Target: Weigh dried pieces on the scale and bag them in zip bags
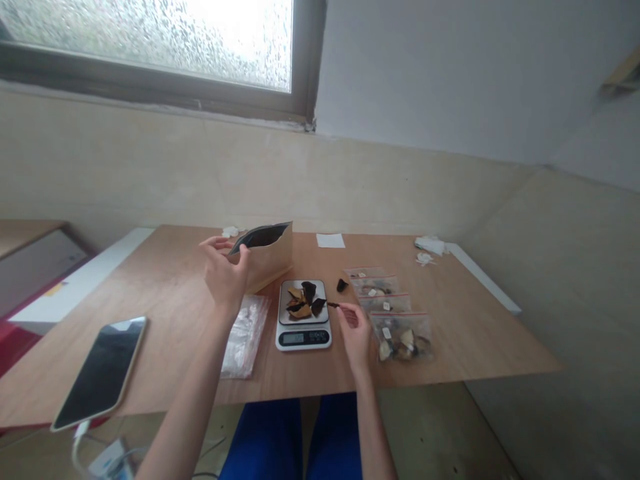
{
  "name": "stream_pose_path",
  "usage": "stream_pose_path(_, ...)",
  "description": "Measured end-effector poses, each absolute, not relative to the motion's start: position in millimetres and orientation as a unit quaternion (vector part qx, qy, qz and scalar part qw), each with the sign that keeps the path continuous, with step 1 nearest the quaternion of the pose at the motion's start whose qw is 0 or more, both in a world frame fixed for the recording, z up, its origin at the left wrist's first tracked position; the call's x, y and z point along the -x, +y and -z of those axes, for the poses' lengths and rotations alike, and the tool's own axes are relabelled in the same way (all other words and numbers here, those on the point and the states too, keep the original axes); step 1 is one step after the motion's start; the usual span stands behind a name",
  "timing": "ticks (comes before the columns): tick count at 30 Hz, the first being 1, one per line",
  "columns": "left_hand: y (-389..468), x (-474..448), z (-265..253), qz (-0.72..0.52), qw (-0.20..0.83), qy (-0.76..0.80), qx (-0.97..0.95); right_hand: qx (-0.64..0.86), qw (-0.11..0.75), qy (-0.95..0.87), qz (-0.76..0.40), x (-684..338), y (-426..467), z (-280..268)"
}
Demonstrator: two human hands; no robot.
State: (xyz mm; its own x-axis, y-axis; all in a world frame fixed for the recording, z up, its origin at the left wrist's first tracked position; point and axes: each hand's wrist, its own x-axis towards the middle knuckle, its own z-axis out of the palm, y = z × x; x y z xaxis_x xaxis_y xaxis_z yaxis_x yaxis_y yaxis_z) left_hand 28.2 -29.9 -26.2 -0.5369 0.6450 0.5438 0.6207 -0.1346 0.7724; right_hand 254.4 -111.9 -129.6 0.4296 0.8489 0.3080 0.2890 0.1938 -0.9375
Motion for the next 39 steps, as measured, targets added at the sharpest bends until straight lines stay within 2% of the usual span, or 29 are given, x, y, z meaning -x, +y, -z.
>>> stream_pose_path(9,-71.3,-20.6,26.7,-0.497,0.208,0.601,-0.591,0.584,0.603,-0.497,-0.221,-254.2,-116.1,120.6)
stream_pose_path(16,-100.8,-6.0,48.2,-0.493,0.165,0.596,-0.612,0.665,0.476,-0.566,-0.107,-272.8,-121.8,149.0)
stream_pose_path(23,-106.0,-1.1,53.4,-0.503,0.150,0.598,-0.606,0.629,0.436,-0.630,-0.136,-274.8,-122.0,167.7)
stream_pose_path(26,-104.9,-1.3,53.8,-0.505,0.158,0.599,-0.601,0.633,0.408,-0.643,-0.140,-272.3,-123.3,151.0)
stream_pose_path(29,-104.3,-1.9,55.7,-0.504,0.167,0.596,-0.602,0.628,0.411,-0.646,-0.140,-260.0,-129.8,108.1)
stream_pose_path(34,-106.7,-7.0,57.5,-0.503,0.171,0.589,-0.609,0.473,0.420,-0.737,-0.238,-212.0,-134.8,29.1)
stream_pose_path(36,-109.0,-11.1,57.4,-0.501,0.168,0.583,-0.618,0.425,0.397,-0.780,-0.233,-192.7,-124.5,20.9)
stream_pose_path(39,-113.6,-18.5,59.5,-0.495,0.167,0.574,-0.631,0.434,0.351,-0.802,-0.212,-170.9,-94.4,34.9)
